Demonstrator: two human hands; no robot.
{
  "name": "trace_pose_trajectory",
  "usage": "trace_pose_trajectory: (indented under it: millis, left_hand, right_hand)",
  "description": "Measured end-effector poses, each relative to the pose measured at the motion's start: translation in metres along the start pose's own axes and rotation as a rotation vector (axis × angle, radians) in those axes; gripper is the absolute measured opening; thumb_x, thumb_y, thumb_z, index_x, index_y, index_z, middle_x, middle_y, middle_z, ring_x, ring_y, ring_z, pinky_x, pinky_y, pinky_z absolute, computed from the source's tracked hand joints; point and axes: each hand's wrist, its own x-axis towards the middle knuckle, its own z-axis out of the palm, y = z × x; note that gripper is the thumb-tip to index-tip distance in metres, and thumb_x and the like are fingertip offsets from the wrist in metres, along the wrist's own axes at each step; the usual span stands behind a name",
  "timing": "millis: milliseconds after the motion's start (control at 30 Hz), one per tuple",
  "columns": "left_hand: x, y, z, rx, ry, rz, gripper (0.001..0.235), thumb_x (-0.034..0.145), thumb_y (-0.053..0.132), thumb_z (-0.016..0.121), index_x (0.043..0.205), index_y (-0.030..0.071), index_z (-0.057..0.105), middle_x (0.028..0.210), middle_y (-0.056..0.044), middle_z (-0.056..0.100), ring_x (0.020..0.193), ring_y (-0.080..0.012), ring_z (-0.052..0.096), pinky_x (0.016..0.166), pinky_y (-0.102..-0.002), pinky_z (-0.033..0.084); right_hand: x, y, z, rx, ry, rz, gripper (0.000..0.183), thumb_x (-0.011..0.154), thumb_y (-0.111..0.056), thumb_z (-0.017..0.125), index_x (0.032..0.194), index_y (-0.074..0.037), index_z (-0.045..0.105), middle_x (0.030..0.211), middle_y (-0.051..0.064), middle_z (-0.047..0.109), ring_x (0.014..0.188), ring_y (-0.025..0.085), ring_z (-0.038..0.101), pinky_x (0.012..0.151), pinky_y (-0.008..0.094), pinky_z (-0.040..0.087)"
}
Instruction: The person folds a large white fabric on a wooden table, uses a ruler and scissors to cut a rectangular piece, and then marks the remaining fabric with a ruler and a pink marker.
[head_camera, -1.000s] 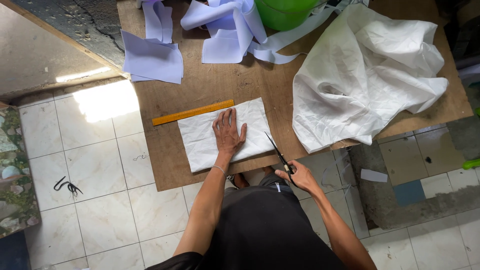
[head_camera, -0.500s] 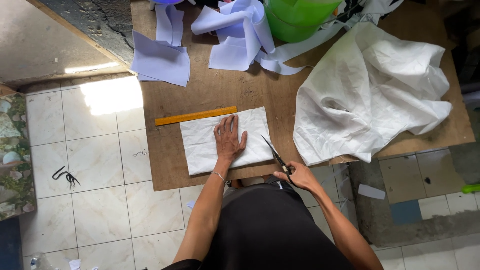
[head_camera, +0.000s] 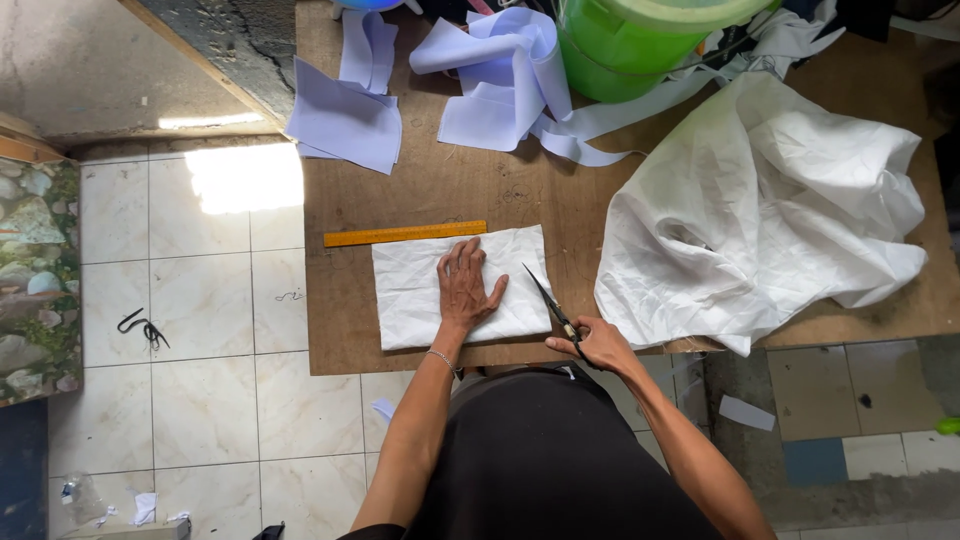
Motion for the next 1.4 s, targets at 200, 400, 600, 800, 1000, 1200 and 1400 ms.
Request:
trace_pose_trajectory:
  millis: [200,400,600,800,1000,1200,1400]
  left_hand:
    - [0.004,0.005,-0.004,0.009,0.011,-0.009,0.054,0.088,0.061,0.062,0.109,0.012,0.054,0.141,-0.008,0.055,0.135,-0.0260,0.047,0.108,-0.050,0.032]
    - [0.003,0.006,-0.006,0.009,0.008,-0.025,0.066,0.086,0.073,0.059,0.108,0.011,0.055,0.142,-0.009,0.055,0.137,-0.0261,0.046,0.110,-0.048,0.032]
    - [0.004,0.007,-0.005,-0.018,0.008,-0.034,0.074,0.080,0.078,0.063,0.110,0.010,0.056,0.142,-0.009,0.055,0.137,-0.0272,0.046,0.111,-0.049,0.032]
    - [0.001,0.006,0.000,0.019,-0.023,-0.019,0.083,0.080,0.080,0.060,0.134,0.017,0.059,0.144,-0.008,0.052,0.139,-0.0273,0.042,0.110,-0.050,0.030]
    - [0.002,0.004,0.005,0.046,-0.044,-0.038,0.089,0.080,0.083,0.056,0.143,0.021,0.058,0.146,-0.009,0.051,0.140,-0.0274,0.042,0.111,-0.050,0.029]
    - [0.000,0.004,0.004,0.054,-0.030,-0.036,0.096,0.078,0.084,0.058,0.143,0.014,0.051,0.145,-0.008,0.053,0.139,-0.0257,0.044,0.113,-0.048,0.032]
    - [-0.002,0.004,0.006,0.002,-0.016,-0.071,0.089,0.076,0.082,0.062,0.130,0.014,0.046,0.150,-0.012,0.047,0.140,-0.0291,0.045,0.113,-0.050,0.034]
  right_hand:
    - [0.007,-0.001,-0.017,0.076,-0.018,0.004,0.058,0.071,-0.045,0.093,0.104,-0.001,0.075,0.047,0.009,0.059,0.044,0.023,0.065,0.039,0.031,0.049]
    - [0.027,-0.011,-0.020,-0.110,-0.059,0.013,0.076,0.059,-0.072,0.085,0.105,-0.013,0.077,0.073,0.018,0.066,0.089,0.039,0.072,0.080,0.045,0.052]
    - [0.044,0.002,-0.025,-0.092,-0.074,0.013,0.067,0.060,-0.066,0.088,0.102,-0.015,0.078,0.067,0.015,0.063,0.083,0.035,0.071,0.078,0.044,0.052]
    - [0.048,-0.007,-0.054,-0.179,-0.125,-0.032,0.060,0.060,-0.062,0.092,0.098,-0.017,0.081,0.059,0.009,0.065,0.074,0.031,0.071,0.073,0.040,0.054]
    - [0.061,-0.031,-0.064,-0.249,-0.192,-0.072,0.069,0.061,-0.065,0.088,0.106,-0.014,0.079,0.068,0.015,0.069,0.083,0.035,0.072,0.079,0.043,0.054]
    - [0.086,-0.023,-0.079,-0.302,-0.229,-0.079,0.059,0.058,-0.059,0.094,0.098,-0.017,0.081,0.055,0.007,0.067,0.060,0.025,0.069,0.066,0.035,0.054]
    - [0.102,-0.045,-0.081,-0.394,-0.265,-0.169,0.070,0.061,-0.068,0.088,0.106,-0.016,0.078,0.068,0.014,0.071,0.075,0.032,0.072,0.076,0.042,0.054]
